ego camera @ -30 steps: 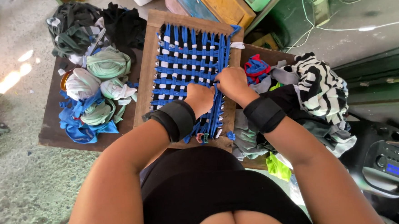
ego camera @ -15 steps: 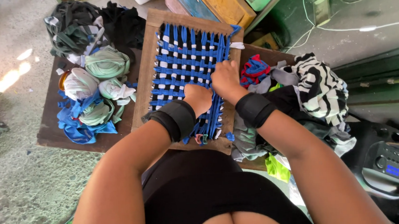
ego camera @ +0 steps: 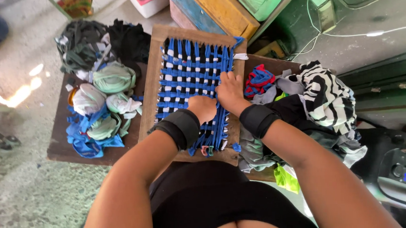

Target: The person is weaving fabric strips into a pattern on a small wooden loom to create a rug.

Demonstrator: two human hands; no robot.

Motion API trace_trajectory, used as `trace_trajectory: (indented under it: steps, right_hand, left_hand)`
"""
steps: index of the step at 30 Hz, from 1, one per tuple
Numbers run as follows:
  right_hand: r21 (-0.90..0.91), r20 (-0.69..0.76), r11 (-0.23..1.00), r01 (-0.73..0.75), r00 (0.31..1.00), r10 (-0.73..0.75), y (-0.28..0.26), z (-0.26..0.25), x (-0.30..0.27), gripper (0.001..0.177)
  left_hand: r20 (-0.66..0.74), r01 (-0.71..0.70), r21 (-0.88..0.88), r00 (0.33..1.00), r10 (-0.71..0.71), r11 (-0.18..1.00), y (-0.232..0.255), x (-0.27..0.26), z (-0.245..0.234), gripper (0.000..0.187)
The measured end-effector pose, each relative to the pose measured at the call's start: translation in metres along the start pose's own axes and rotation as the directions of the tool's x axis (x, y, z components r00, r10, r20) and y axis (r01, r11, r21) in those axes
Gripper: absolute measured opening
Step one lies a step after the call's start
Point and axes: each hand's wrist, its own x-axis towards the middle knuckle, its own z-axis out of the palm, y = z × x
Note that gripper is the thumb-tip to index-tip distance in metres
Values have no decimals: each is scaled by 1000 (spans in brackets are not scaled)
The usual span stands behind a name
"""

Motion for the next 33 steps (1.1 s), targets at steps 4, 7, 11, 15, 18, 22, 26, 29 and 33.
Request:
trace_trajectory:
  steps: [4, 7, 11, 15, 18, 22, 26, 29, 33]
  right_hand:
    - [-13, 30, 1000, -22, 999, 23, 1, -3, 6, 14]
    - [-29, 9, 998, 61, 998, -61, 0, -4, 6, 12]
    - [-76, -48, 988, 133, 989, -137, -1, -5, 5, 11]
    - [-71, -79, 992, 105, 991, -110, -1, -1, 1, 13]
    - [-17, -40, 997, 76, 996, -77, 2, 3, 1, 12]
    - [48, 2, 996, 76, 997, -77, 15, -3, -1, 9]
    - [176, 144, 981, 84, 983, -110, 43, 9, 4, 9]
    - [267, 225, 959, 99, 961, -162, 55, 16, 9, 15]
    - [156, 273, 984, 82, 954, -123, 28, -19, 19, 14]
  left_hand:
    - [-5, -12, -20, 1000, 12, 1000, -5, 0, -2, 37]
    - [24, 11, -35, 1000, -11, 999, -5, -4, -3, 42]
    - [55, 37, -22, 998, -36, 999, 1, -5, -8, 44]
    - [129, 101, -10, 987, -99, 995, 16, -27, -33, 46]
    - [44, 40, -27, 998, -39, 999, 5, -20, -22, 49]
    - [8, 21, -66, 1000, -21, 998, -2, -17, -25, 49]
    - [54, 29, -137, 998, -22, 990, -6, -15, -32, 56]
    - [56, 28, -165, 998, -19, 986, -9, -17, -32, 57]
    - [23, -39, -171, 999, 44, 984, -18, -11, -23, 56]
